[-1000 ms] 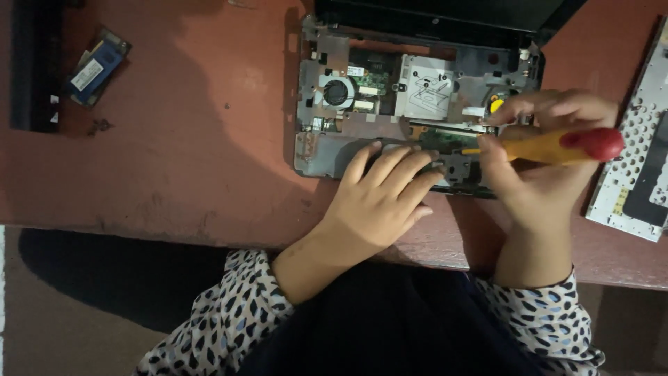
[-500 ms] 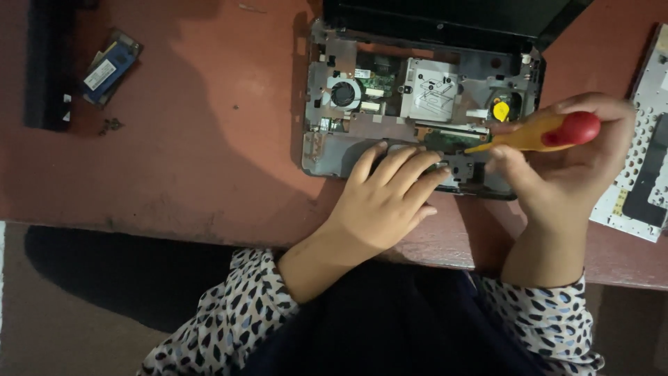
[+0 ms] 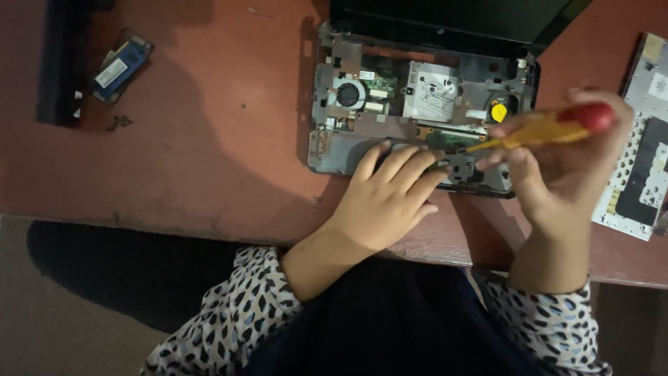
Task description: The person is using a screwdriver to work on the internal components of a disassembled laptop and then installs a plastic internal cover.
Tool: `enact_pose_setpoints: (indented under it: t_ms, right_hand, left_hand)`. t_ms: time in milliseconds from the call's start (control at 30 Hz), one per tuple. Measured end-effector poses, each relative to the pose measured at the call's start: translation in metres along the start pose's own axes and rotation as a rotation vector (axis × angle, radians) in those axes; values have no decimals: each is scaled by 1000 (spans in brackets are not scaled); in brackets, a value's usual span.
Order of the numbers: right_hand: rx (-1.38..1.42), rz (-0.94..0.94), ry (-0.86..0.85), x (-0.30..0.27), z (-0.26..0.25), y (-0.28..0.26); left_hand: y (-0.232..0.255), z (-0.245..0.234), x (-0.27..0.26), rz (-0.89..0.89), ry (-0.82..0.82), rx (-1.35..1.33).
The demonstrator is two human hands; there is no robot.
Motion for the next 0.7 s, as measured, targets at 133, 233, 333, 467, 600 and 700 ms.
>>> enact_pose_setpoints:
  t_ms: [133, 233, 333, 467, 600, 700]
  right_hand:
    - [-112, 64, -14, -5, -5, -11]
    - [-192, 81, 3, -6, -7, -7]
    - [-198, 92, 1, 0, 1, -8]
    - [-142, 137, 39, 0, 7, -8]
    - [-141, 149, 82, -6, 9, -3]
    - [-127, 121, 89, -8, 8, 4]
  left_hand:
    - [1, 2, -1, 1, -16, -13]
    - [1, 1, 0, 3, -19, -14]
    - [0, 1, 0, 2, -14, -6]
    - [1, -1, 0, 9, 14, 9]
    - [1, -1, 1, 8, 14, 14]
    - [1, 0, 1, 1, 13, 9]
Point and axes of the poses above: each hand's wrist, its own x-axis towards the middle knuckle, its own z-axis out of the palm, y = z × x, the point moved 4 cm from there along x, towards the middle knuckle, and after that the axes turned 4 degrees about z, right-handed, at the moved point
